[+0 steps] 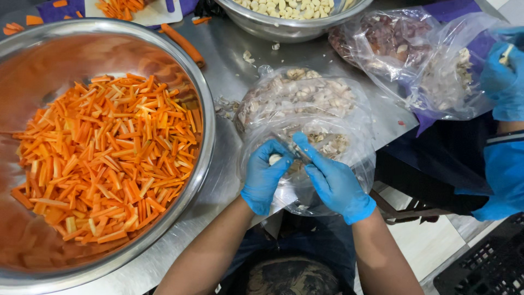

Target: The person trims the root ends off garlic cloves with scissors over a plastic bag on a stainless steel table, then places the trimmed cloves into a metal bowl. They repeatedly pick up untrimmed cloves, snip off the root end, and set the trimmed garlic aside while coworkers cut carrots nearby.

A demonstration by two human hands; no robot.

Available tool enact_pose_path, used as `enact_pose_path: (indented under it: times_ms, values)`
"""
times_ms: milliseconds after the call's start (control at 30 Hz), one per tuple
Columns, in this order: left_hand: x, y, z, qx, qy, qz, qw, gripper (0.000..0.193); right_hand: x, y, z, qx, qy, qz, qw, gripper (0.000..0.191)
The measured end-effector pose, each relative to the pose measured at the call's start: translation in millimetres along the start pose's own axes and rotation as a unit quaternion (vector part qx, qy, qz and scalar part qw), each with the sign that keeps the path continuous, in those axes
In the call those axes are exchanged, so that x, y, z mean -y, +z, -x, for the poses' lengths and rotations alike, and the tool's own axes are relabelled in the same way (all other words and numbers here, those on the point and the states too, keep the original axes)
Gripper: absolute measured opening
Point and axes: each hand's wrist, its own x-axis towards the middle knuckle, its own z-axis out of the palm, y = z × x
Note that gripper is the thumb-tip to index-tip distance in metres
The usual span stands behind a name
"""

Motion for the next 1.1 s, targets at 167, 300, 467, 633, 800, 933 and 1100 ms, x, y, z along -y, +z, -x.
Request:
enact_pose_path:
  times_ms: [167,300,467,633,800,933,1100]
  values:
    - [1,-5,-3,-0.018,-0.006,0.038,0.999,0.011,-7,4,6,0.038,0.100,-0.064,0.992,0.057]
    - [2,-6,-6,-0.012,0.000,0.052,0.999,0.013,-15,15,9,0.041,0.118,-0.130,0.984,0.060]
    - [0,-6,-5,-0.005,-0.008,0.070,0.998,0.013,-19,25,13,0.044,0.147,-0.338,0.929,0.057]
    - [-1,-9,-5,-0.021,-0.027,0.024,0.999,0.012,-11,24,11,0.045,0.188,-0.396,0.898,0.060]
    - [1,-11,-7,-0.027,-0.015,0.035,0.999,0.014,-5,27,5,0.041,0.222,-0.405,0.886,0.059]
    - [3,-9,-7,-0.030,-0.003,0.026,0.999,0.016,-6,28,5,0.045,0.215,-0.408,0.886,0.059]
    - [1,-7,-7,-0.025,0.034,0.011,0.999,0.015,-7,29,7,0.025,0.202,-0.430,0.880,0.058]
